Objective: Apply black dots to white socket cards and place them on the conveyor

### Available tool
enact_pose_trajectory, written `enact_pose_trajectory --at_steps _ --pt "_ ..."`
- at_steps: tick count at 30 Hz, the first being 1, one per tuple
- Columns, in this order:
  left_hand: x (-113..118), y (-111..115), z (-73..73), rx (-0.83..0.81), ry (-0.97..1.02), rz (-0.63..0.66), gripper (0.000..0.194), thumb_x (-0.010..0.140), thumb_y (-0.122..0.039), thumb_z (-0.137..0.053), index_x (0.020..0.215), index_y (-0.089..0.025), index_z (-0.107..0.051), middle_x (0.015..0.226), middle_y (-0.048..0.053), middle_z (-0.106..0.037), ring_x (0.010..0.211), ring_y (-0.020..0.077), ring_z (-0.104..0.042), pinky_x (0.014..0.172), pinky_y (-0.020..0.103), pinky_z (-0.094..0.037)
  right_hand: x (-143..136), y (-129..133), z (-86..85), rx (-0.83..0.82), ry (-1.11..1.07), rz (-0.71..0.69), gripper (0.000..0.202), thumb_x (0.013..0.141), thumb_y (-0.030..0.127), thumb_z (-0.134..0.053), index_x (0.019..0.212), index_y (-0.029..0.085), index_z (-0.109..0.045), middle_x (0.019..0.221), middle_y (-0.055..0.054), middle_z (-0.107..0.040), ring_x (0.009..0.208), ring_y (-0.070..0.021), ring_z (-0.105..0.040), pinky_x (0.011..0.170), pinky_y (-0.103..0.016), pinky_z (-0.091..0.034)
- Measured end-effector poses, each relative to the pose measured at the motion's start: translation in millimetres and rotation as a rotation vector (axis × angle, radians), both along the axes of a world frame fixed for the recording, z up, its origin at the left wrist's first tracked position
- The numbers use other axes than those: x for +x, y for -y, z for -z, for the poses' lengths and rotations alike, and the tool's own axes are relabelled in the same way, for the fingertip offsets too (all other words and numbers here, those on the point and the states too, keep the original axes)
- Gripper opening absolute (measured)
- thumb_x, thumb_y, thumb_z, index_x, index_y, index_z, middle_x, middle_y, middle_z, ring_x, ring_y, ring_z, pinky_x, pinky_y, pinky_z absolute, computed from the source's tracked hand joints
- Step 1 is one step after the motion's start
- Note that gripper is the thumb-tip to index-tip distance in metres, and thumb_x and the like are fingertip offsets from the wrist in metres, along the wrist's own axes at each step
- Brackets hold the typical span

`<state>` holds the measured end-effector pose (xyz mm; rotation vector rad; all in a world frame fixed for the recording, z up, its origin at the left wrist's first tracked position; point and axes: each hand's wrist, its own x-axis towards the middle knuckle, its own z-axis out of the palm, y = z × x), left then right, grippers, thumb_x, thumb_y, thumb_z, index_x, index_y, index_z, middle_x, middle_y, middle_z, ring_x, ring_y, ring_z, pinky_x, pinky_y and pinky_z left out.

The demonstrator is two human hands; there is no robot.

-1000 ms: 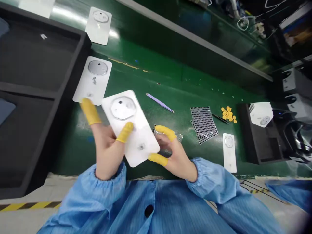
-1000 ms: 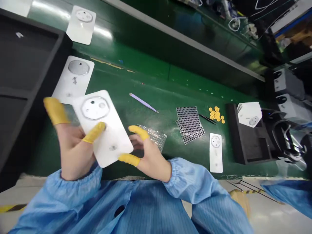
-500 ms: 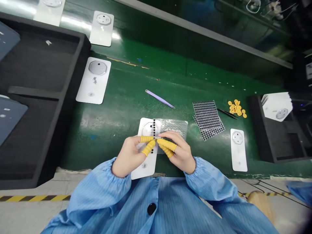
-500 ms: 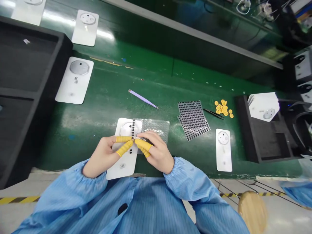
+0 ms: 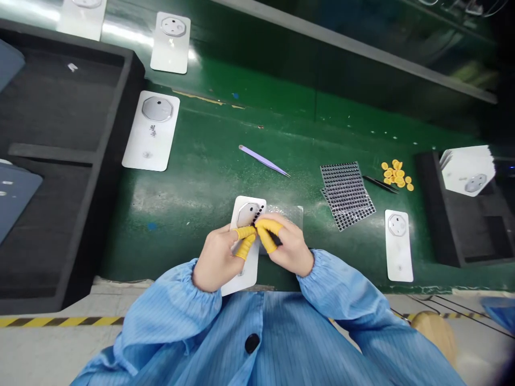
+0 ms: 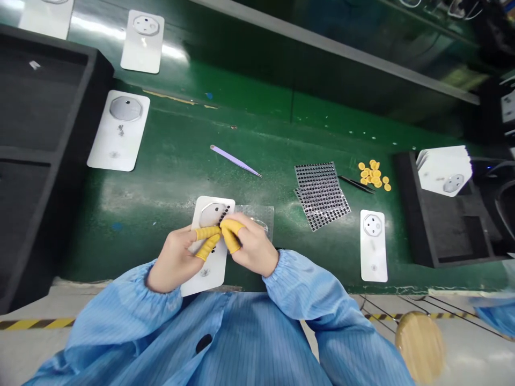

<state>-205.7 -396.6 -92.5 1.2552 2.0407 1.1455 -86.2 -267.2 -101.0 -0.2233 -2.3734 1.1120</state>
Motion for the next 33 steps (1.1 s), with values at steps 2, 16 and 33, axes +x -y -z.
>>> enact_pose_trajectory --at_steps 2,16,33 --pt "-6 4 -1.4 -0.040 0.051 0.021 0.022 0.077 -0.015 -0.056 0.089 -0.017 -0.074 0.087 0.009 -0.075 0.078 0.0235 -0.072 0.070 0.032 -0.058 -2 0 4.2 -0.120 0.021 0.047 0.013 0.089 0.011 -0.050 0.098 0.018 -0.057 0.095 -0.008 -0.064 0.088 -0.0148 -0.063 0.077 -0.030 -0.056" --pt "13 27 -46.5 0.135 0.557 -0.366 0.058 0.080 -0.018 -0.068 0.134 -0.025 -0.047 0.076 -0.001 -0.075 0.057 0.0155 -0.070 0.050 0.020 -0.059 -11 7 -48.3 0.285 -0.103 0.011 0.024 0.090 0.011 -0.047 0.111 0.018 -0.057 0.101 -0.007 -0.069 0.094 -0.0160 -0.064 0.095 -0.037 -0.050" --pt "19 23 -42.5 0.251 0.362 -0.264 0.069 0.077 -0.004 -0.065 0.136 -0.034 -0.048 0.067 -0.006 -0.071 0.052 0.0120 -0.066 0.047 0.017 -0.053 -1 8 -52.9 0.446 -0.049 -0.061 0.025 0.091 0.022 -0.047 0.109 0.011 -0.061 0.122 -0.019 -0.063 0.122 -0.0247 -0.054 0.098 -0.047 -0.049"
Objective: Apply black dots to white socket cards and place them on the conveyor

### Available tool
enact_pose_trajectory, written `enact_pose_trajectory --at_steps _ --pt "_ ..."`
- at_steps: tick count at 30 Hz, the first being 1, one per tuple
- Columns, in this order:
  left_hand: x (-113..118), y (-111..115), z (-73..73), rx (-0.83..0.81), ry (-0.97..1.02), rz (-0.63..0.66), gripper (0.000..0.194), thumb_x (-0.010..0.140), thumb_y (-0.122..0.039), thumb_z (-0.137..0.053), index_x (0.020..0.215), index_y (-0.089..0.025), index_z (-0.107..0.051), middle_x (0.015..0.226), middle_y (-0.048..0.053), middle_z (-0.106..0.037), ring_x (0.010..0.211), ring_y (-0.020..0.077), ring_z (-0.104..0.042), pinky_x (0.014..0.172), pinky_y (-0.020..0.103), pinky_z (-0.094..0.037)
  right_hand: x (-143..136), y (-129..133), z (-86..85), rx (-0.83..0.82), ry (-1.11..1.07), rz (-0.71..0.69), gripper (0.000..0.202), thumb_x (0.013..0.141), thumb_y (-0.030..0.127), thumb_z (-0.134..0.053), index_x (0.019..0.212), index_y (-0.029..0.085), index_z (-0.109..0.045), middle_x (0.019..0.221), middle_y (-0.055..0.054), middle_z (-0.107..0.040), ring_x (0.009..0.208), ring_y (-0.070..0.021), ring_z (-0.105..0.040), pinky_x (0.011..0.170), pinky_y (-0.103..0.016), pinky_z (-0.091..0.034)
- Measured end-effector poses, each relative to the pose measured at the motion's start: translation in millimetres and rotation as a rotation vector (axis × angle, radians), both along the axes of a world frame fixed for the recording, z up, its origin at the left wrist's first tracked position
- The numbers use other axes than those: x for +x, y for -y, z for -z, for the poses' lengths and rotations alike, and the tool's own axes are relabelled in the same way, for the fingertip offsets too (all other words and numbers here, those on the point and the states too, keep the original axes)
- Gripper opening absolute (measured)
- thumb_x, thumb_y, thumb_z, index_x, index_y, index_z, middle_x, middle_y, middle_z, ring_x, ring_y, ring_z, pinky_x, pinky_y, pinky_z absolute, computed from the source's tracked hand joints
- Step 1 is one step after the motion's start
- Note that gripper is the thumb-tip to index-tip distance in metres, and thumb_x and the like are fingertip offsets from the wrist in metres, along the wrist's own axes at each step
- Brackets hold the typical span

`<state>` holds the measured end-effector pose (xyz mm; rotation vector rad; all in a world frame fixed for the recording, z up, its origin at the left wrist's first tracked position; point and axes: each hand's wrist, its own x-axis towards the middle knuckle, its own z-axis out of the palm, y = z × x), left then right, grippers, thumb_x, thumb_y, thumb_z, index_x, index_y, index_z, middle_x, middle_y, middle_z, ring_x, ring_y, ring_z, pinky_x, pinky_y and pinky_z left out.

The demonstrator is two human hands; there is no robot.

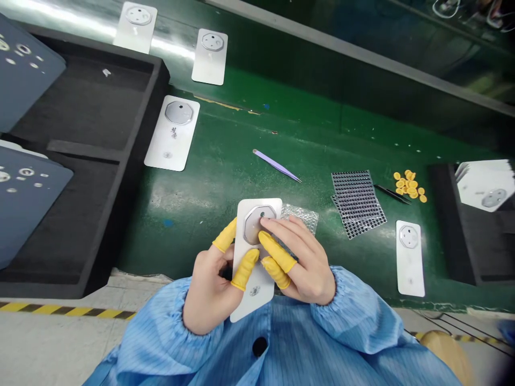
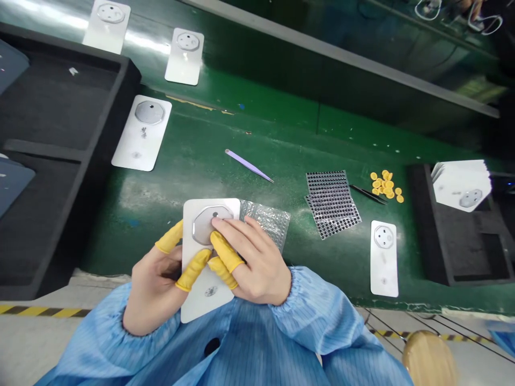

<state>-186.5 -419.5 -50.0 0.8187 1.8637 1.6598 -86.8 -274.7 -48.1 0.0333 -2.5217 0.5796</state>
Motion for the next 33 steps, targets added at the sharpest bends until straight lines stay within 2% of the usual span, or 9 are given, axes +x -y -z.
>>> enact_pose_trajectory --at_steps 6,9,12,14,16,19,22,25,33 --pt "-1 0 0.1 -0.011 -0.086 -0.011 0.052 0.075 -0.006 -0.065 0.124 -0.025 -0.058 0.057 -0.007 -0.062 0.046 0.0110 -0.059 0.045 0.018 -0.050 2 -1 -1.1 0.018 0.000 -0.016 0.026 0.091 0.021 -0.049 0.108 0.007 -0.061 0.123 -0.022 -0.061 0.126 -0.0281 -0.051 0.098 -0.049 -0.051" --pt "-2 0 -2.3 -0.058 -0.212 -0.050 0.031 0.072 -0.008 -0.065 0.101 -0.020 -0.066 0.053 -0.006 -0.060 0.045 0.0115 -0.057 0.044 0.019 -0.048 1 4 2.5 -0.020 0.026 -0.053 0.030 0.090 0.017 -0.048 0.115 0.002 -0.057 0.129 -0.025 -0.057 0.132 -0.0311 -0.044 0.099 -0.050 -0.051" --pt "-3 -2 -2.4 -0.152 -0.296 -0.077 0.012 0.068 -0.008 -0.067 0.075 -0.019 -0.064 0.049 -0.005 -0.058 0.040 0.0099 -0.052 0.042 0.019 -0.045 1 8 6.9 -0.131 0.064 -0.079 0.035 0.092 0.018 -0.046 0.122 0.002 -0.051 0.133 -0.025 -0.053 0.135 -0.0299 -0.040 0.101 -0.049 -0.052" --pt "-3 -5 0.4 -0.150 -0.202 -0.078 0.013 0.069 -0.009 -0.068 0.076 -0.019 -0.065 0.050 -0.005 -0.059 0.040 0.0104 -0.053 0.043 0.020 -0.047 1 5 9.0 -0.174 0.052 -0.099 0.036 0.092 0.019 -0.047 0.125 0.003 -0.050 0.135 -0.025 -0.051 0.135 -0.0294 -0.041 0.101 -0.049 -0.051" --pt "-2 -8 3.6 -0.086 0.013 -0.059 0.025 0.073 -0.012 -0.068 0.097 -0.020 -0.066 0.056 -0.004 -0.064 0.046 0.0134 -0.060 0.047 0.022 -0.052 1 2 10.6 -0.253 -0.004 -0.096 0.037 0.092 0.019 -0.049 0.127 0.008 -0.052 0.138 -0.021 -0.050 0.132 -0.0280 -0.046 0.101 -0.048 -0.052" --pt "0 -13 2.6 0.008 0.321 -0.046 0.044 0.078 -0.018 -0.069 0.120 -0.022 -0.058 0.074 0.001 -0.074 0.059 0.0176 -0.069 0.053 0.026 -0.058 0 0 14.5 -0.486 -0.127 0.108 0.040 0.089 0.015 -0.054 0.129 0.020 -0.054 0.143 -0.012 -0.047 0.128 -0.0261 -0.051 0.101 -0.047 -0.051" --pt "1 -19 -6.3 0.048 0.483 -0.099 0.035 0.077 -0.021 -0.071 0.111 -0.020 -0.064 0.083 0.004 -0.076 0.063 0.0179 -0.072 0.055 0.023 -0.059 -2 8 21.7 -0.704 -0.184 0.319 0.047 0.086 0.013 -0.059 0.131 0.025 -0.053 0.133 -0.009 -0.057 0.119 -0.0247 -0.059 0.096 -0.044 -0.056" --pt "0 -24 -12.8 0.057 0.538 -0.155 0.025 0.073 -0.020 -0.075 0.097 -0.017 -0.069 0.078 0.004 -0.076 0.062 0.0171 -0.072 0.054 0.021 -0.059 -6 17 27.6 -0.837 -0.190 0.339 0.043 0.086 0.015 -0.062 0.127 0.025 -0.056 0.107 -0.006 -0.071 0.096 -0.0201 -0.071 0.084 -0.036 -0.063" --pt "-7 -22 -8.2 -0.006 0.463 -0.193 0.024 0.063 -0.019 -0.082 0.084 -0.012 -0.072 0.067 0.004 -0.075 0.054 0.0186 -0.070 0.048 0.023 -0.059 -4 26 17.3 -0.807 -0.204 0.361 0.045 0.082 0.014 -0.066 0.125 0.027 -0.059 0.108 -0.004 -0.071 0.092 -0.0193 -0.072 0.080 -0.033 -0.064"
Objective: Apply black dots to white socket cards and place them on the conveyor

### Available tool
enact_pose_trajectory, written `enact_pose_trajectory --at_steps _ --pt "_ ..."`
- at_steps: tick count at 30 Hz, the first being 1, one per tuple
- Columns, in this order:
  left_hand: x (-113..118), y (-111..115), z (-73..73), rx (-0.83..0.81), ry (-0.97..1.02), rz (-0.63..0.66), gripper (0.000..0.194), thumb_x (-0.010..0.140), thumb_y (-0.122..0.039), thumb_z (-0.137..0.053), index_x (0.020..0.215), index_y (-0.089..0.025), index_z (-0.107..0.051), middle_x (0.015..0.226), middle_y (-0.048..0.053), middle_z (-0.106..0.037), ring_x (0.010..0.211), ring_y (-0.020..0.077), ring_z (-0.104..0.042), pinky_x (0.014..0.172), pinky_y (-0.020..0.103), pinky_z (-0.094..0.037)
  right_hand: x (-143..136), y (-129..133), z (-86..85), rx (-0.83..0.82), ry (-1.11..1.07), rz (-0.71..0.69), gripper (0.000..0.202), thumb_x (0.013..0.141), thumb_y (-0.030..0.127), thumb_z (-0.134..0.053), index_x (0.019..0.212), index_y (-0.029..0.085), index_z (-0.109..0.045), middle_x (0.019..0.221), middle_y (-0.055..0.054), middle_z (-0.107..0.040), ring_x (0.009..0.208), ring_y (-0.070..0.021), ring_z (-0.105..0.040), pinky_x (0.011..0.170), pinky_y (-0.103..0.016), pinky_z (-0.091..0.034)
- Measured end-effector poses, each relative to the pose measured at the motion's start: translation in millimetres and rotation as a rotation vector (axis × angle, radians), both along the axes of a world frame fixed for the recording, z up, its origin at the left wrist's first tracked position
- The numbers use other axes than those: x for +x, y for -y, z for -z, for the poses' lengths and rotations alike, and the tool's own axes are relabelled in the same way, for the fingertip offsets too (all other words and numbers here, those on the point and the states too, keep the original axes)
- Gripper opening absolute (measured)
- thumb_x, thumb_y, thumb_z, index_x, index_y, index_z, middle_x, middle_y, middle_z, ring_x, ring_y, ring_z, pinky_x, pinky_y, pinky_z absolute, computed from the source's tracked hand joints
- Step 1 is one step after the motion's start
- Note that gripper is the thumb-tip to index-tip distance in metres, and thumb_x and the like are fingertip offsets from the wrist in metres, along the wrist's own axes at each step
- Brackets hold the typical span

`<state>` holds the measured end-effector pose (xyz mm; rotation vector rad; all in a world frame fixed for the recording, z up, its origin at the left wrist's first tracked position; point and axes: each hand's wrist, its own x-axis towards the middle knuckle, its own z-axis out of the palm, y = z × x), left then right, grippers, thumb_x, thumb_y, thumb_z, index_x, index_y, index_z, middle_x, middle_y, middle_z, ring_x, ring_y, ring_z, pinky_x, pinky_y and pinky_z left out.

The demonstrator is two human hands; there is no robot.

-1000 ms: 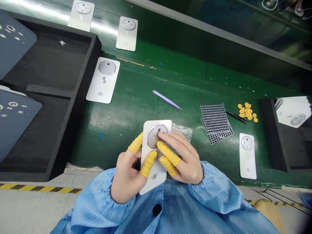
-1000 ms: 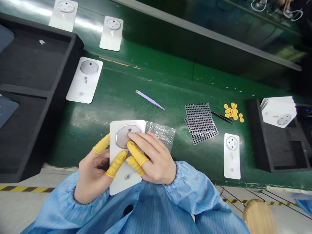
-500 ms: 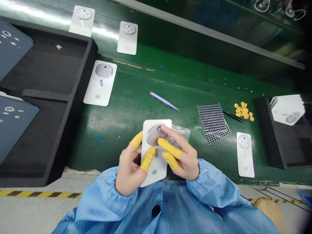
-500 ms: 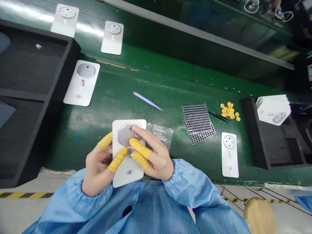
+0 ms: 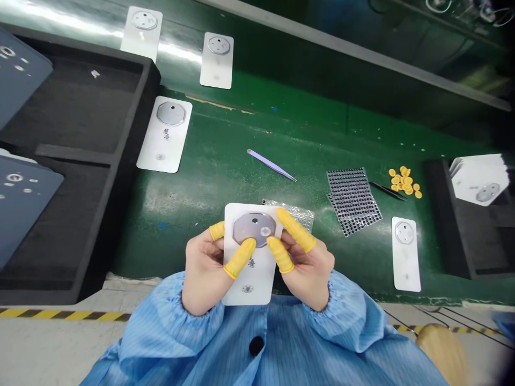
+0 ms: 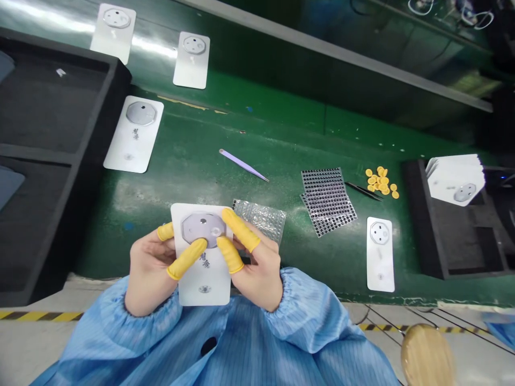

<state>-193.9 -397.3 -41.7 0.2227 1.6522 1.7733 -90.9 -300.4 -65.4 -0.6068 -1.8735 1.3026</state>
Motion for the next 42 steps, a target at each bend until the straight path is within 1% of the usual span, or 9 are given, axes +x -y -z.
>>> enact_pose_trajectory --at_steps 6,12,17,20,23,26,29,32,42 --pt "8 -5 2.8 -0.030 -0.101 -0.107 0.023 0.067 -0.020 -0.079 0.086 -0.012 -0.070 0.061 0.002 -0.072 0.051 0.0166 -0.068 0.050 0.023 -0.058 -2 -1 6.3 0.038 0.004 0.006 0.046 0.081 0.009 -0.065 0.123 0.029 -0.061 0.113 -0.002 -0.070 0.098 -0.0195 -0.070 0.080 -0.031 -0.064" --pt "-13 4 3.1 -0.025 -0.019 0.078 0.023 0.066 -0.024 -0.081 0.084 -0.012 -0.072 0.068 0.006 -0.075 0.053 0.0192 -0.070 0.047 0.024 -0.060 0 -11 1.0 0.010 0.014 -0.122 0.048 0.085 0.017 -0.062 0.131 0.027 -0.053 0.114 -0.004 -0.069 0.090 -0.0169 -0.072 0.076 -0.030 -0.064" --pt "-36 23 4.8 -0.254 -0.029 -0.249 0.033 0.053 -0.020 -0.088 0.082 -0.018 -0.074 0.070 0.001 -0.076 0.054 0.0162 -0.070 0.051 0.021 -0.061 13 -30 14.1 0.305 0.197 -0.170 0.052 0.082 0.014 -0.067 0.131 0.021 -0.052 0.131 -0.012 -0.058 0.123 -0.0246 -0.056 0.103 -0.049 -0.049" --pt "-46 30 14.8 -0.330 0.015 -0.279 0.029 0.056 -0.022 -0.088 0.080 -0.019 -0.073 0.070 0.001 -0.076 0.053 0.0175 -0.070 0.048 0.022 -0.060 16 -34 34.4 0.455 0.278 -0.207 0.040 0.083 0.010 -0.063 0.122 0.018 -0.058 0.133 -0.017 -0.056 0.129 -0.0263 -0.049 0.103 -0.053 -0.046" --pt "-49 32 27.9 -0.314 0.005 -0.179 0.048 0.060 -0.026 -0.085 0.104 -0.019 -0.068 0.071 0.003 -0.076 0.052 0.0211 -0.070 0.045 0.027 -0.060 16 -31 45.6 0.444 0.273 -0.241 0.033 0.085 0.005 -0.056 0.115 0.018 -0.062 0.127 -0.016 -0.061 0.124 -0.0243 -0.054 0.098 -0.049 -0.051" --pt "-44 30 36.1 -0.288 -0.163 -0.010 0.072 0.071 -0.026 -0.077 0.137 -0.024 -0.046 0.089 0.003 -0.077 0.067 0.0235 -0.073 0.057 0.031 -0.062 16 -30 40.7 0.395 0.202 -0.195 0.032 0.085 0.006 -0.057 0.113 0.020 -0.063 0.120 -0.013 -0.065 0.113 -0.0216 -0.062 0.092 -0.044 -0.055" --pt "-31 22 35.0 -0.236 -0.364 0.236 0.037 0.079 -0.022 -0.067 0.116 -0.018 -0.066 0.111 0.008 -0.072 0.100 0.0264 -0.069 0.086 0.034 -0.057 19 -32 28.4 0.402 0.137 -0.141 0.035 0.085 0.007 -0.058 0.116 0.024 -0.063 0.117 -0.011 -0.067 0.107 -0.0212 -0.064 0.088 -0.044 -0.057" --pt "-18 9 29.4 -0.109 -0.349 0.415 0.022 0.079 -0.023 -0.066 0.098 -0.015 -0.074 0.103 0.011 -0.074 0.096 0.0260 -0.070 0.087 0.036 -0.056 21 -34 19.3 0.443 0.138 -0.216 0.041 0.085 0.005 -0.057 0.121 0.024 -0.059 0.120 -0.011 -0.065 0.109 -0.0220 -0.063 0.089 -0.046 -0.056" --pt "-6 0 34.2 -0.190 -0.688 0.448 0.024 0.078 -0.014 -0.059 0.099 -0.015 -0.071 0.094 0.010 -0.076 0.081 0.0233 -0.073 0.074 0.032 -0.059 7 -38 11.9 0.458 0.172 -0.387 0.031 0.087 0.007 -0.055 0.116 0.016 -0.059 0.112 -0.011 -0.066 0.103 -0.0189 -0.062 0.085 -0.037 -0.057"
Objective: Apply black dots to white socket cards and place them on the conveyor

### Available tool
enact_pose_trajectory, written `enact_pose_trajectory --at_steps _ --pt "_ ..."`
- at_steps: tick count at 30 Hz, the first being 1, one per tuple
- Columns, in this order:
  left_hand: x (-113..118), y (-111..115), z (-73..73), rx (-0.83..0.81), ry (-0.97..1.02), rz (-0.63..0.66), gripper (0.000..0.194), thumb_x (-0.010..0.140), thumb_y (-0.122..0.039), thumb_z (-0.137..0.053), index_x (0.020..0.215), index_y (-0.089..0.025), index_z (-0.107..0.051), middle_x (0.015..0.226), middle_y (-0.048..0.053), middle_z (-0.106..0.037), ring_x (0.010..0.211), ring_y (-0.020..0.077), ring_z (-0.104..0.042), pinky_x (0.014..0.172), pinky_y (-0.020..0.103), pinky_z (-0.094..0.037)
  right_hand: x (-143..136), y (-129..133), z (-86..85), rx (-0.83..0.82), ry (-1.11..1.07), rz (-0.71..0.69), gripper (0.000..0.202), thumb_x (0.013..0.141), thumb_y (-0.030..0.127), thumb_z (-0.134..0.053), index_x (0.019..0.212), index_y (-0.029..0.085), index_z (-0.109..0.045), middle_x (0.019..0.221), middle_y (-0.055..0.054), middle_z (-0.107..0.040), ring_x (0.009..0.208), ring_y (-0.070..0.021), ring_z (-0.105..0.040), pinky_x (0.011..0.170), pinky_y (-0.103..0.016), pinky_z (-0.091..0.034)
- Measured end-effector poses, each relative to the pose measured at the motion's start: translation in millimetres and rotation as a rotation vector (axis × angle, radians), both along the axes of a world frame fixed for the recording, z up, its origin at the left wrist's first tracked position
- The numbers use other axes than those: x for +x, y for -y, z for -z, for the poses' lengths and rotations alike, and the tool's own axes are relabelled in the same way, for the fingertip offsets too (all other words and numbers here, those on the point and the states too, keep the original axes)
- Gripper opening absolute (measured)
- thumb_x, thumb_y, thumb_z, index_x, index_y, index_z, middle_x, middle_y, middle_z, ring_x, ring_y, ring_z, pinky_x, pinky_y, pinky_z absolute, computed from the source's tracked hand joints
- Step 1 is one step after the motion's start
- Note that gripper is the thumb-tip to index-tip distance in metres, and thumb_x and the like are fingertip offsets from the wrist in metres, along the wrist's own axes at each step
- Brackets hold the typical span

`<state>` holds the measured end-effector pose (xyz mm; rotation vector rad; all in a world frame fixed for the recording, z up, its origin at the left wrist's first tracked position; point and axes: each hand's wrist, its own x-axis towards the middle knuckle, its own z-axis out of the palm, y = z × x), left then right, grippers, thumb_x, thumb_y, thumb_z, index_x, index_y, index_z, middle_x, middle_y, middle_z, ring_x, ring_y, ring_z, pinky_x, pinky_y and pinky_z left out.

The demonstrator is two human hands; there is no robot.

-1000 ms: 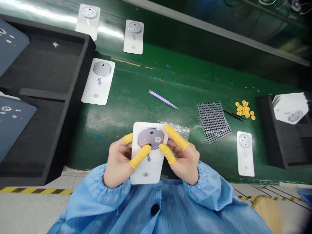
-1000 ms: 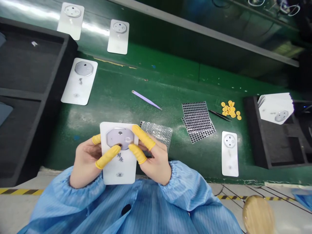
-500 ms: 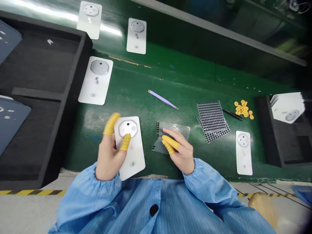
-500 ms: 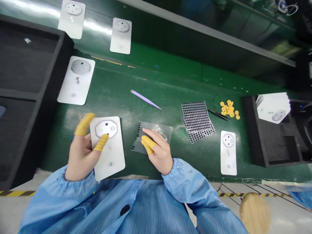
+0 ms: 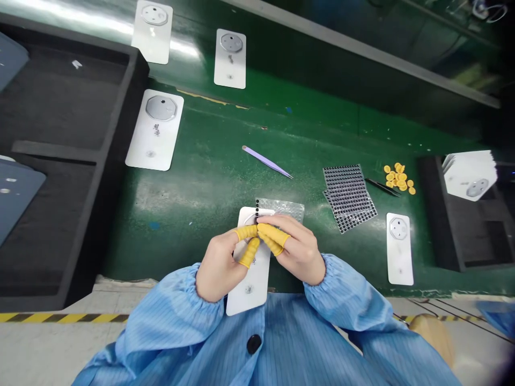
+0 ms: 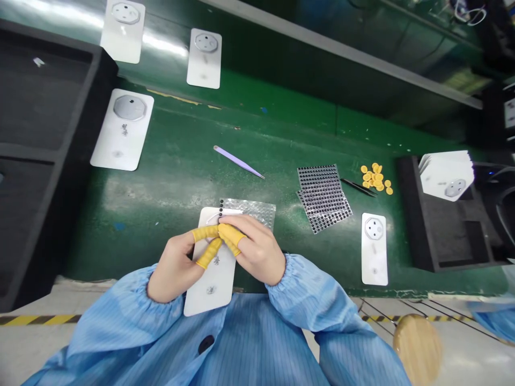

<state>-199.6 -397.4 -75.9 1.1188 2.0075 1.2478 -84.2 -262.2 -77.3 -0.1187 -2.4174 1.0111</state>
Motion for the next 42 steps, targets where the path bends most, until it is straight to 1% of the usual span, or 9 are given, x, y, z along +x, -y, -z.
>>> enact_pose_trajectory --at_steps 5,11,20,23,26,32,36,39,42 --pt "-2 2 7.5 0.054 -0.233 0.040 0.023 0.082 -0.013 -0.054 0.098 -0.013 -0.070 0.093 0.013 -0.075 0.084 0.0236 -0.073 0.073 0.029 -0.060 -2 2 10.7 -0.030 0.020 0.006 0.024 0.087 0.006 -0.054 0.110 0.012 -0.056 0.109 -0.014 -0.062 0.101 -0.0176 -0.060 0.084 -0.034 -0.056" --pt "-7 2 11.4 0.069 -0.348 0.094 0.023 0.082 -0.011 -0.050 0.092 -0.009 -0.071 0.079 0.012 -0.072 0.070 0.0225 -0.073 0.071 0.033 -0.061 -5 9 23.1 -0.113 0.038 0.082 0.023 0.090 0.012 -0.051 0.112 0.020 -0.051 0.113 -0.011 -0.055 0.105 -0.0175 -0.056 0.089 -0.036 -0.052" --pt "-17 9 19.1 0.015 -0.060 0.077 0.023 0.081 -0.016 -0.060 0.101 -0.012 -0.072 0.098 0.013 -0.074 0.088 0.0258 -0.072 0.077 0.034 -0.060 -17 6 30.8 -0.480 0.009 0.314 0.007 0.091 0.018 -0.048 0.092 0.021 -0.055 0.098 -0.005 -0.057 0.091 -0.0135 -0.059 0.079 -0.029 -0.053" --pt "-22 23 13.4 0.042 0.170 -0.021 0.041 0.084 -0.020 -0.059 0.125 -0.014 -0.059 0.111 0.014 -0.071 0.092 0.0246 -0.071 0.077 0.032 -0.060 -13 2 27.5 -0.381 -0.027 0.338 0.009 0.090 0.016 -0.051 0.094 0.021 -0.057 0.100 -0.006 -0.057 0.094 -0.0149 -0.059 0.079 -0.031 -0.053" --pt "-26 34 6.2 0.091 0.346 -0.172 0.073 0.086 -0.023 -0.060 0.150 -0.023 -0.024 0.111 0.010 -0.071 0.083 0.0211 -0.072 0.069 0.030 -0.061 -11 0 25.1 -0.139 -0.040 0.344 0.014 0.088 0.011 -0.054 0.097 0.021 -0.058 0.100 -0.006 -0.059 0.094 -0.0161 -0.059 0.083 -0.034 -0.053" --pt "-39 36 8.2 -0.056 0.437 -0.265 0.079 0.074 -0.037 -0.074 0.140 -0.007 -0.042 0.097 0.014 -0.075 0.078 0.0258 -0.073 0.070 0.035 -0.062 1 -11 35.4 0.199 0.139 0.102 0.020 0.091 0.011 -0.049 0.109 0.016 -0.055 0.108 -0.013 -0.063 0.101 -0.0185 -0.062 0.086 -0.033 -0.055" --pt "-47 50 2.1 0.015 0.486 -0.262 0.083 0.082 -0.032 -0.066 0.148 -0.009 -0.022 0.106 0.016 -0.072 0.091 0.0241 -0.072 0.077 0.031 -0.060 19 -30 24.9 0.282 0.164 0.183 0.023 0.089 0.010 -0.050 0.111 0.016 -0.055 0.110 -0.013 -0.062 0.102 -0.0197 -0.062 0.084 -0.035 -0.055" --pt "-41 53 -12.7 0.079 0.493 -0.315 0.093 0.084 -0.023 -0.065 0.152 -0.020 -0.001 0.098 0.010 -0.076 0.081 0.0198 -0.074 0.069 0.028 -0.061 17 -28 1.1 0.316 0.074 0.244 0.027 0.084 0.008 -0.058 0.109 0.019 -0.056 0.107 -0.012 -0.062 0.099 -0.0209 -0.061 0.080 -0.036 -0.055" --pt "-26 42 -28.0 0.108 0.400 -0.380 0.064 0.082 -0.020 -0.067 0.141 -0.018 -0.041 0.079 0.003 -0.077 0.068 0.0170 -0.073 0.064 0.023 -0.061 -1 -8 -27.0 0.268 -0.028 0.246 0.028 0.083 0.011 -0.061 0.108 0.023 -0.058 0.099 -0.006 -0.066 0.091 -0.0181 -0.063 0.083 -0.035 -0.054"
